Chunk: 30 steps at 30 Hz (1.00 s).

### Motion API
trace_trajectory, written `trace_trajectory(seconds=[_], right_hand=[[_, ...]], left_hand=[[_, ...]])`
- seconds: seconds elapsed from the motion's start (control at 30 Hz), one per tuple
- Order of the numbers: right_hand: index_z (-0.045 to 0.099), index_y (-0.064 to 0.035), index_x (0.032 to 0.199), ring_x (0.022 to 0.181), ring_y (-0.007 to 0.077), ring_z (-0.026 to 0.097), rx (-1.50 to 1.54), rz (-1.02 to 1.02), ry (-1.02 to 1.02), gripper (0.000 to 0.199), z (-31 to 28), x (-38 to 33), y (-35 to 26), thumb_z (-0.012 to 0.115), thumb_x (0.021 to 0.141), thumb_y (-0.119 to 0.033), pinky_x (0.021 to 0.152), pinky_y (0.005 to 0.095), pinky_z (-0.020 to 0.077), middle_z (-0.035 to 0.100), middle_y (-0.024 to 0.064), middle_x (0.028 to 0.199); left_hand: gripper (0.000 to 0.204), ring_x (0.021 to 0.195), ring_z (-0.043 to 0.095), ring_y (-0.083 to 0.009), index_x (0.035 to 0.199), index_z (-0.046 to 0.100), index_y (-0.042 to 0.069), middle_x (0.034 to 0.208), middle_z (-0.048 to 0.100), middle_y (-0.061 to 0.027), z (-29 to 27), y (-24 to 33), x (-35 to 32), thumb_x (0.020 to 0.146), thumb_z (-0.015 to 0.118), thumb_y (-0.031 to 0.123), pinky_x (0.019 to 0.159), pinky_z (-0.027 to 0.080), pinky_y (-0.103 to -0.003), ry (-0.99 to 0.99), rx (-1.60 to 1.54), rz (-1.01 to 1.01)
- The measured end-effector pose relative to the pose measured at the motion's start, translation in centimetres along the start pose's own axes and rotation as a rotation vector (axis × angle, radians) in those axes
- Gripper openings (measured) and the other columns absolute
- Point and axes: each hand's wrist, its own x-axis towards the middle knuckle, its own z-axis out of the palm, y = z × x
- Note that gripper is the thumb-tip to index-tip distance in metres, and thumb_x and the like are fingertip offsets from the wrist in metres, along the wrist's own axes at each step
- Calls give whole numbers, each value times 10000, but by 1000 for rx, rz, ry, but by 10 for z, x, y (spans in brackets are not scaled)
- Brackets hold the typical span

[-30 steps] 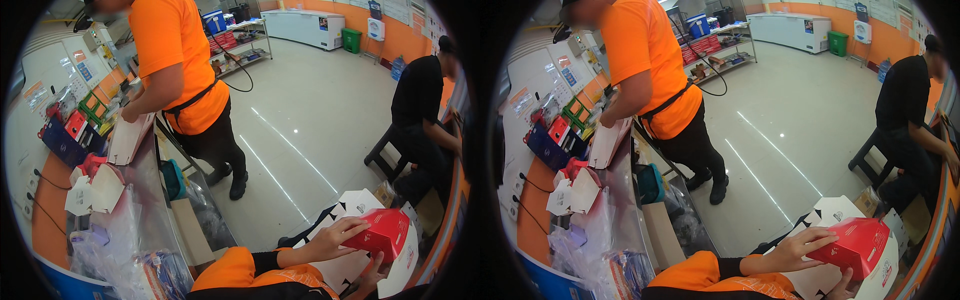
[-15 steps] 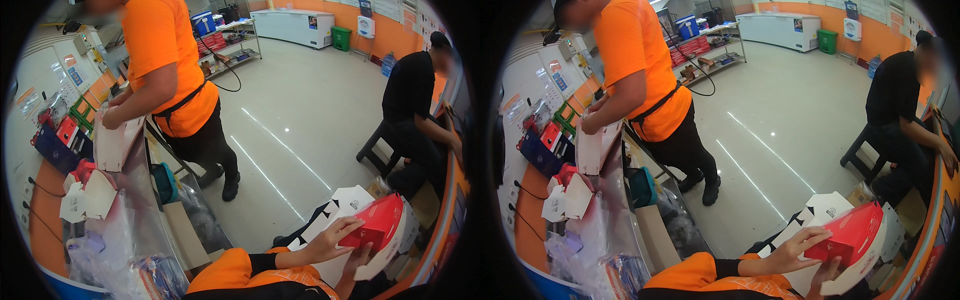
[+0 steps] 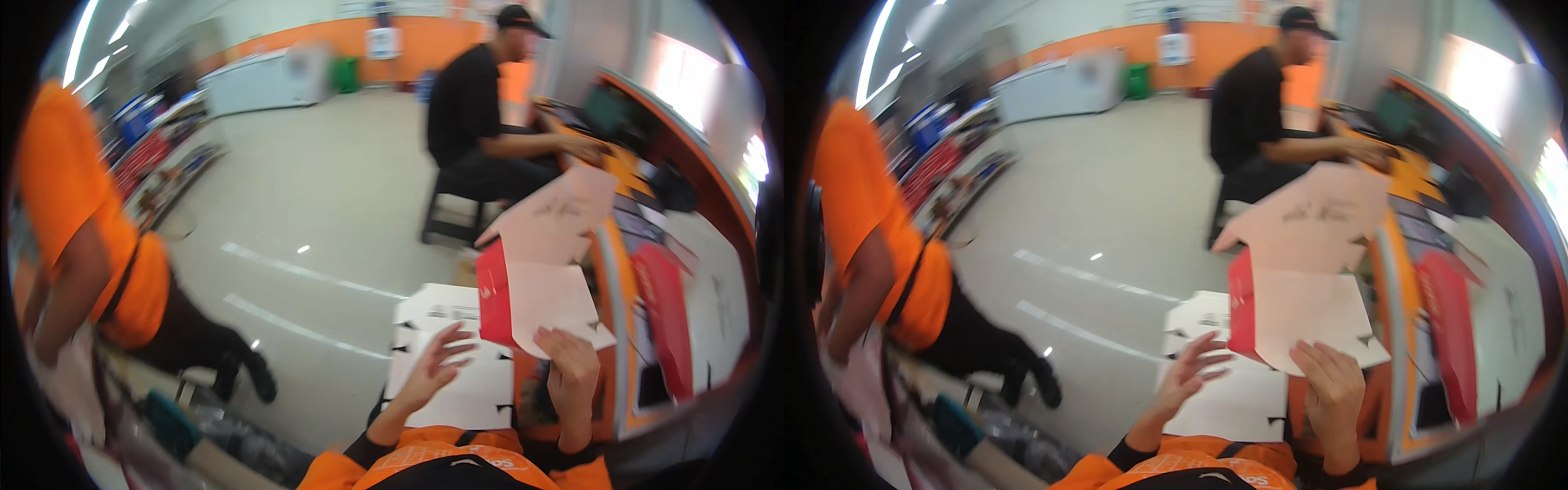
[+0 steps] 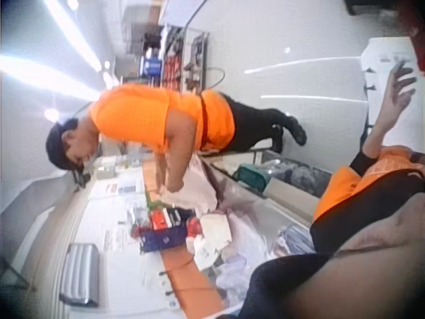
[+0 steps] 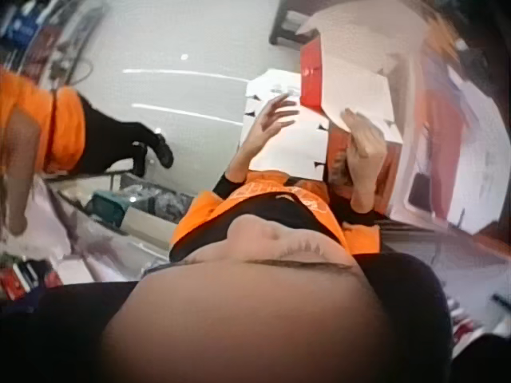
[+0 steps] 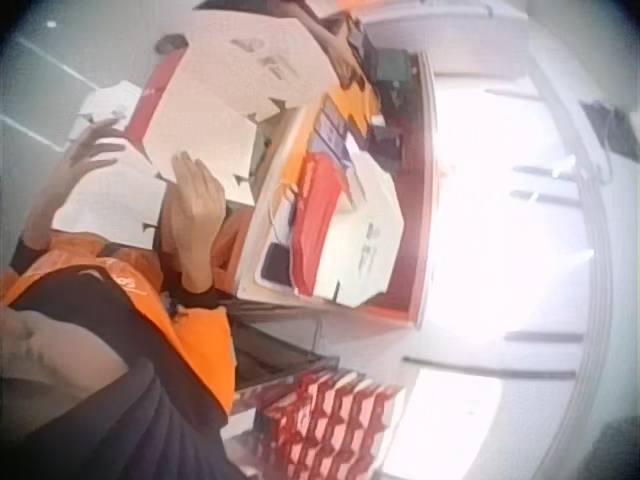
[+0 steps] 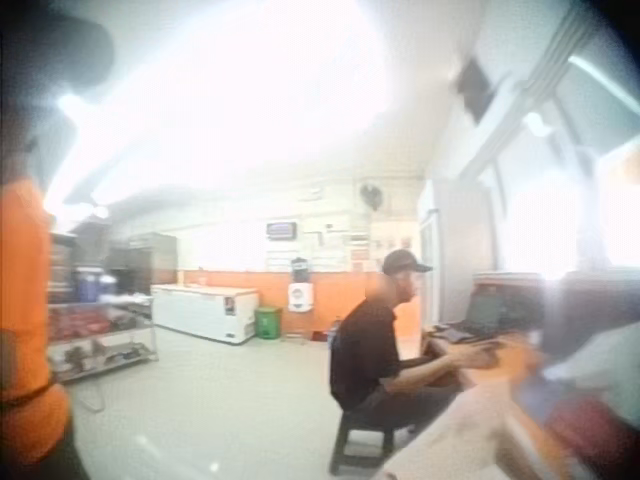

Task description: The person folds flat cardboard pieces into small red and white boxes by hand. They repeatedly pick up a flat piece, fold the sides, and place the finished box onto a stack on the counter. A coworker sits at a computer in the background.

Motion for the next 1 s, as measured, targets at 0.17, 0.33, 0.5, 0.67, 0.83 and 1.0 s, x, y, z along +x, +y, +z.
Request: trace_trajectory(seconds=[0.17,0.33,0.5,0.67,0.83,1.0], right_hand=[[658,-39,999,885,273,632,-373,60,247,362,-103,10,-1,529,679,73,761,358,472,671,86,969],[615,0,1021,845,345,603,-723,448,432,251,-157,-9,24,466,822,34,743,406,464,638,169,873],[600,-18,981,828,379,600,-802,871,113,197,-169,-5,77,474,849,-90,735,450,458,619,221,826],[607,-31,932,828,401,604,-666,881,-88,203,-152,-4,127,458,845,-138,754,465,463,620,243,835],[611,-14,961,869,414,592,-376,876,-39,260,-150,-14,144,444,882,-197,804,453,451,613,267,899],[595,-2,1065,897,365,586,-546,433,319,243,-119,-9,83,520,861,-110,809,393,454,617,203,1021]], left_hand=[[621,1220,391,-351,1274,414,-3,1281,441,-199,-36,-38,-20,751,706,160,1007,319,-437,346,1120,149],[956,1307,222,-429,1382,199,-64,1371,275,-311,-73,-85,-65,669,754,247,1088,193,-467,562,1459,-284],[982,1339,207,-394,1384,158,-95,1412,254,-274,-73,-96,-75,654,755,179,1113,157,-465,532,1350,-371],[930,1368,162,-378,1386,158,-96,1451,187,-267,-51,-90,-66,681,724,123,1125,114,-470,521,1628,-347],[924,1366,160,-399,1384,137,-120,1455,166,-286,-31,-80,-61,701,707,130,1121,98,-492,363,1648,-279],[761,1347,185,-428,1364,188,-132,1435,197,-306,-31,-94,-53,817,609,190,1117,132,-464,246,1330,-209]])
